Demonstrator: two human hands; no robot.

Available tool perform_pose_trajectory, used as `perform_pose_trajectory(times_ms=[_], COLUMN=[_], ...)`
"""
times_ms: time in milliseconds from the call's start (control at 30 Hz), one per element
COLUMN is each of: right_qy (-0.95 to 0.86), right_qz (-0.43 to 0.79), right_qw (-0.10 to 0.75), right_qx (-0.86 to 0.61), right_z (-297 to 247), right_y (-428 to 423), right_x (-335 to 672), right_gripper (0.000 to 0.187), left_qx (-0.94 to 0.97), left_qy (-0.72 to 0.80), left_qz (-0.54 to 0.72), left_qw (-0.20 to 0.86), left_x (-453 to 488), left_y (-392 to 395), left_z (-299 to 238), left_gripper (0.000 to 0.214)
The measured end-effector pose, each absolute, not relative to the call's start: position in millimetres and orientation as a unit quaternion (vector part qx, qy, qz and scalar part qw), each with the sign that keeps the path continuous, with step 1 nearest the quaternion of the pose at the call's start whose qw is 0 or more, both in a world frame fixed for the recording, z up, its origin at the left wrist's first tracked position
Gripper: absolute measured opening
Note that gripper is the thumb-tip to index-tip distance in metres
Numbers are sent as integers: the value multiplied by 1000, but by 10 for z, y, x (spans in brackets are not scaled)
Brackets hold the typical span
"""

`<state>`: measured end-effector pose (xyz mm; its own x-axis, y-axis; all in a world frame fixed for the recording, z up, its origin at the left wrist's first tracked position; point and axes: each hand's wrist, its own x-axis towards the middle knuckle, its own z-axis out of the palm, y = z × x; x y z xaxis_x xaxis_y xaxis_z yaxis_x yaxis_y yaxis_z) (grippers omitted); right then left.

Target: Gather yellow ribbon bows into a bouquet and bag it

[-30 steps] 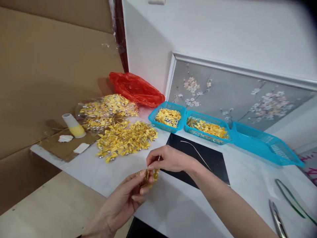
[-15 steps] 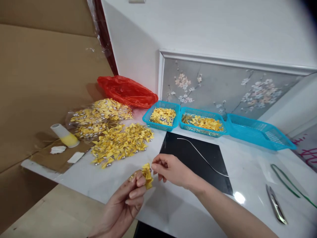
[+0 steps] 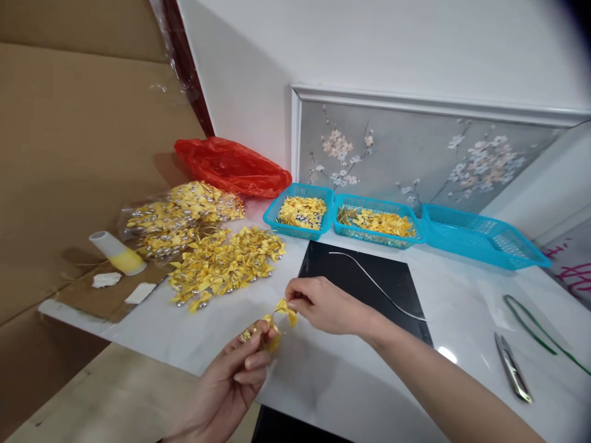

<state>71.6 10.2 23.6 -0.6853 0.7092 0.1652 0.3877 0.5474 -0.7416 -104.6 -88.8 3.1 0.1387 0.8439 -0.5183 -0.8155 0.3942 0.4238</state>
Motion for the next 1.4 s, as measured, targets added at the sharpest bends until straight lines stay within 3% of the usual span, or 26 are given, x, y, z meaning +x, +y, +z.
perform_pose_trajectory(times_ms=[533, 700, 833, 933, 1033, 1267, 1400], right_qy=[-911, -879, -852, -851, -859, -854, -850], right_qz=[204, 257, 242, 232, 232, 236, 226], right_qw=[161, 237, 286, 289, 284, 288, 284], right_qx=[-320, -324, -366, -373, -358, -363, -381], right_z=[126, 13, -111, -215, -297, -281, -163], right_y=[-25, 248, 705, 963, 1048, 953, 813], right_x=[580, 451, 201, -7, -118, 81, 230], right_gripper=[13, 11, 23, 28, 20, 15, 13], left_qx=[-37, -99, -106, -111, -113, -113, -106], left_qy=[289, 276, 323, 357, 386, 404, 420], left_qz=[538, 566, 595, 596, 596, 581, 587], left_qw=[791, 770, 728, 711, 694, 698, 683], left_x=[-887, -948, -1014, -1028, -1033, -1020, -970], left_y=[-860, -853, -878, -906, -940, -972, -924], left_z=[-15, -16, 23, 57, 55, 3, 25], left_gripper=[14, 14, 12, 17, 20, 12, 20])
